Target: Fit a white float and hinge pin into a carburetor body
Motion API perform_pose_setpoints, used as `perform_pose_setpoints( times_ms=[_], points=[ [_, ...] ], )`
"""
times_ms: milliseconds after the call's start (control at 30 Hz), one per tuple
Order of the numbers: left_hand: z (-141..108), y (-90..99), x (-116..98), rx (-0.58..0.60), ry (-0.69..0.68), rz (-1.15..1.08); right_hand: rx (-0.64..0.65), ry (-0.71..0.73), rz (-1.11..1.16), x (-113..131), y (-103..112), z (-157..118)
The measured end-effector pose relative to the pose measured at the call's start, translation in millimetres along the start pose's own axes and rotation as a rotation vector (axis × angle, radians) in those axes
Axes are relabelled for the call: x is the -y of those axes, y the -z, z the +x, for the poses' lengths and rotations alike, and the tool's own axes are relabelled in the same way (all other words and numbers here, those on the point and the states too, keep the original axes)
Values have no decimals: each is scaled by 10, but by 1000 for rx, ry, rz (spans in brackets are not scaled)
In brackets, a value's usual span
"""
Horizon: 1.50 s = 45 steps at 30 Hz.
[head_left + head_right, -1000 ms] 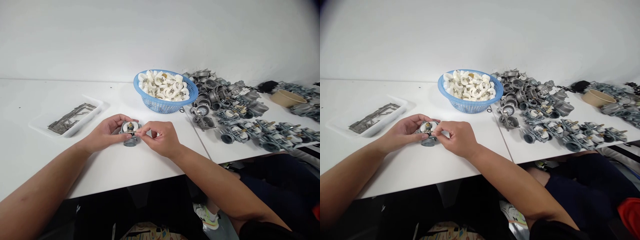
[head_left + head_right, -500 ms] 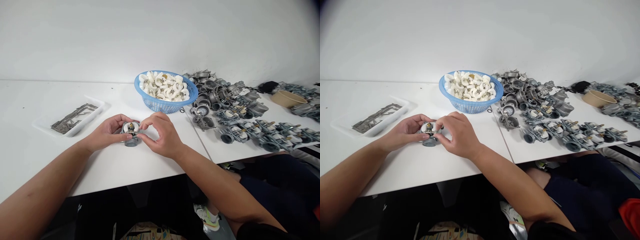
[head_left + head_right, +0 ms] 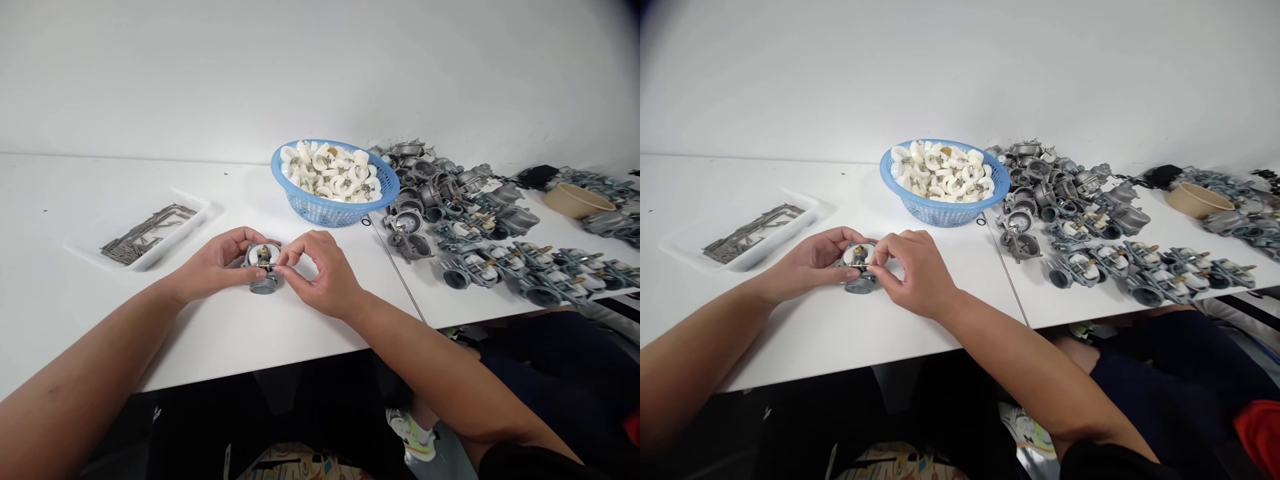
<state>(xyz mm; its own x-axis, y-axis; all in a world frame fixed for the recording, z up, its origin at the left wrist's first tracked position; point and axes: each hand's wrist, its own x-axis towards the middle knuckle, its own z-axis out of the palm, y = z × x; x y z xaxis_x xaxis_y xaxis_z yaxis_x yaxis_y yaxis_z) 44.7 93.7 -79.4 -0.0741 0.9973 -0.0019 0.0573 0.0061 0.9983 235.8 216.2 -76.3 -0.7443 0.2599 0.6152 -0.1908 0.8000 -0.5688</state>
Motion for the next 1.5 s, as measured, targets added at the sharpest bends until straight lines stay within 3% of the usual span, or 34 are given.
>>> perform_pose_setpoints(
  times_ms=[333,667,1233,1500],
  points=[
    [7,5,-17,19,-28,2,-43,41,-142,8,-8,-15],
    [-3,36,-8,55,1,-14,-10,10,-162,35,-4,-27],
    [7,38,38,53,-7,-21,-71,116,-194,31,-18,-1],
    [18,11,12,24,-18,-29,-40,-39,-126,24,8,19]
  ],
)
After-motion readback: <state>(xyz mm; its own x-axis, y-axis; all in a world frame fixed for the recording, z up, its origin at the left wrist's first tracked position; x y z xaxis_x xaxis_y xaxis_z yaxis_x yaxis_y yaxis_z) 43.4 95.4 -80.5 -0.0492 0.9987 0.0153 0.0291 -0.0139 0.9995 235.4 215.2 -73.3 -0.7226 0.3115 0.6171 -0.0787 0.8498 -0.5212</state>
